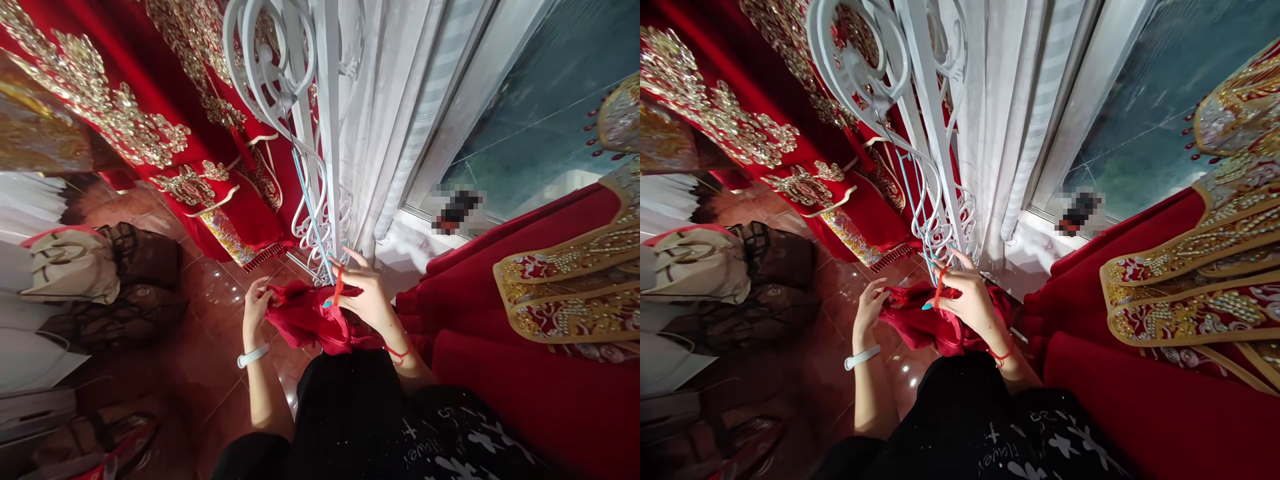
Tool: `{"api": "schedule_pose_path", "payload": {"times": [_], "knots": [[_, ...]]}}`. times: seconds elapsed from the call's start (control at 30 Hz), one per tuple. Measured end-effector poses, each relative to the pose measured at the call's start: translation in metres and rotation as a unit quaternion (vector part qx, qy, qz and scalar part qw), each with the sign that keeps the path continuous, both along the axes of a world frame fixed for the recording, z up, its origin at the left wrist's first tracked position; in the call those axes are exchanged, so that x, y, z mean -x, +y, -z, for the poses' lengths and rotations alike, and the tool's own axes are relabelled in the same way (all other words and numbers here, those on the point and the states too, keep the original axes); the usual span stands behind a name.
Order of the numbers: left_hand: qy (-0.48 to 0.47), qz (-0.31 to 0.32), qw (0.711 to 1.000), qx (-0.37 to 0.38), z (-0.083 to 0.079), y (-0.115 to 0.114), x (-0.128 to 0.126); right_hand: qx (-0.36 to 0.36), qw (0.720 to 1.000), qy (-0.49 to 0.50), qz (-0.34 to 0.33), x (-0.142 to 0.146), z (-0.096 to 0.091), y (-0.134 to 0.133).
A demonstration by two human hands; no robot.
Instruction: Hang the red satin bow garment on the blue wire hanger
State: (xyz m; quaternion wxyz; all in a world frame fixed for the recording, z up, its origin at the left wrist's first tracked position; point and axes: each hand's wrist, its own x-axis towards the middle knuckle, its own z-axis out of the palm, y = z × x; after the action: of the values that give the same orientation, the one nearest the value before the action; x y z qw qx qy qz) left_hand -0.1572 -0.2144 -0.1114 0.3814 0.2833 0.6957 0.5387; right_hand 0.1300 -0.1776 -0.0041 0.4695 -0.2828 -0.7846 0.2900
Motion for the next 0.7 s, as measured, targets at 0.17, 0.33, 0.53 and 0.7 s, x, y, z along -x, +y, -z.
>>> {"api": "schedule_pose_path", "payload": {"times": [0.17, 0.33, 0.53, 0.7], "knots": [[0.169, -0.033, 0.984, 0.044, 0.004, -0.015, 0.014, -0.071, 0.979, 0.097, 0.166, 0.026, 0.008, -0.003], [0.320, -0.029, 0.942, 0.094, 0.003, -0.030, 0.031, -0.118, 0.954, 0.117, 0.251, 0.027, 0.003, 0.016], [0.337, 0.000, 0.931, 0.139, 0.004, -0.038, 0.037, -0.113, 0.940, 0.083, 0.312, 0.017, -0.003, 0.046], [0.349, 0.004, 0.923, 0.162, 0.008, -0.031, 0.030, -0.083, 0.943, 0.063, 0.315, 0.009, 0.000, 0.064]]}}
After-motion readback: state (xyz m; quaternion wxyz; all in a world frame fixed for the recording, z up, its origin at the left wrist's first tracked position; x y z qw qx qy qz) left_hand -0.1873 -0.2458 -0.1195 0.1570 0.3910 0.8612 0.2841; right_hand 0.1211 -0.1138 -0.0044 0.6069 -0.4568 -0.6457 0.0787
